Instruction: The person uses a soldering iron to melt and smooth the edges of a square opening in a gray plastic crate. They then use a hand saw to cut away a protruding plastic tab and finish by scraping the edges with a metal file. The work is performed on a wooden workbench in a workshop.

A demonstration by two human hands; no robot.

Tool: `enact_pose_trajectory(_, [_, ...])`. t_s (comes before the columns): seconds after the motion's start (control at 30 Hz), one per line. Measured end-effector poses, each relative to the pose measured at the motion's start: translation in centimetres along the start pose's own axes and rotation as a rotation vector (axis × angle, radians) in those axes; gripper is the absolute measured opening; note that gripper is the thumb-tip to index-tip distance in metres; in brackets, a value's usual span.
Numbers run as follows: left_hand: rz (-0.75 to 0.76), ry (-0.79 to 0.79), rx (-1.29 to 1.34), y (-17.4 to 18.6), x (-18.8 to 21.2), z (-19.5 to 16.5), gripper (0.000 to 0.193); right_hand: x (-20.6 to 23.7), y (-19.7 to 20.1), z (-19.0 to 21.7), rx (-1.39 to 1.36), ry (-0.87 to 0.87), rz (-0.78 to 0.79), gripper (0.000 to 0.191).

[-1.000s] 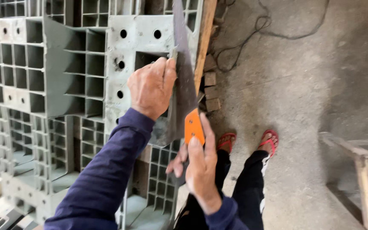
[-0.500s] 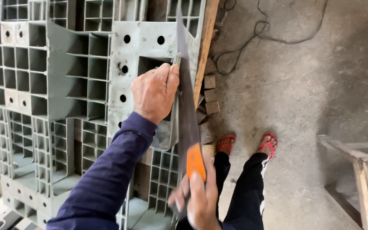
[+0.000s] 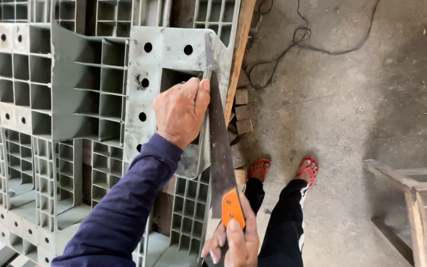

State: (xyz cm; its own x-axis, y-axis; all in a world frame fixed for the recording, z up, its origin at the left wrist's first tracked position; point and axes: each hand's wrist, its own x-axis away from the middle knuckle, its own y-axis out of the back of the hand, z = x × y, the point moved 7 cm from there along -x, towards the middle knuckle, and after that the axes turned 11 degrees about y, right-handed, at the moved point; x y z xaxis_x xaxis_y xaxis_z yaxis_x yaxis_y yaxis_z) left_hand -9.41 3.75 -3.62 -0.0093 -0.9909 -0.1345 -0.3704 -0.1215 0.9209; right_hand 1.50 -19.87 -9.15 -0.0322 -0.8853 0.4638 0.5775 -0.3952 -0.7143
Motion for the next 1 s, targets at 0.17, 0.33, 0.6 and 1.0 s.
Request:
enact_pose_trajectory(0.17, [-0.044,-0.047,0.005,0.4,0.1,-0.3,0.036,-6.8,1.0,0.4,0.011,0.013,0.112,0.064])
enact_pose_trajectory(0.33, [-0.055,-0.037,0.016,0.5,0.4,-0.6,0.037,-2.0,3.0,4.6,0.144,-0.172,-0.042,0.065])
enact_pose_trajectory(0.6, [-0.107,-0.031,0.015,0.7,0.8,-0.8,0.035,-8.1,0.8,3.9,0.112,-0.153,0.115,0.066])
enact_pose_trajectory(1.0, [-0.075,-0.027,0.033,0.2,0.9,-0.8,0.034,-5.9,0.7,2.7,0.101,-0.028,0.151,0.065])
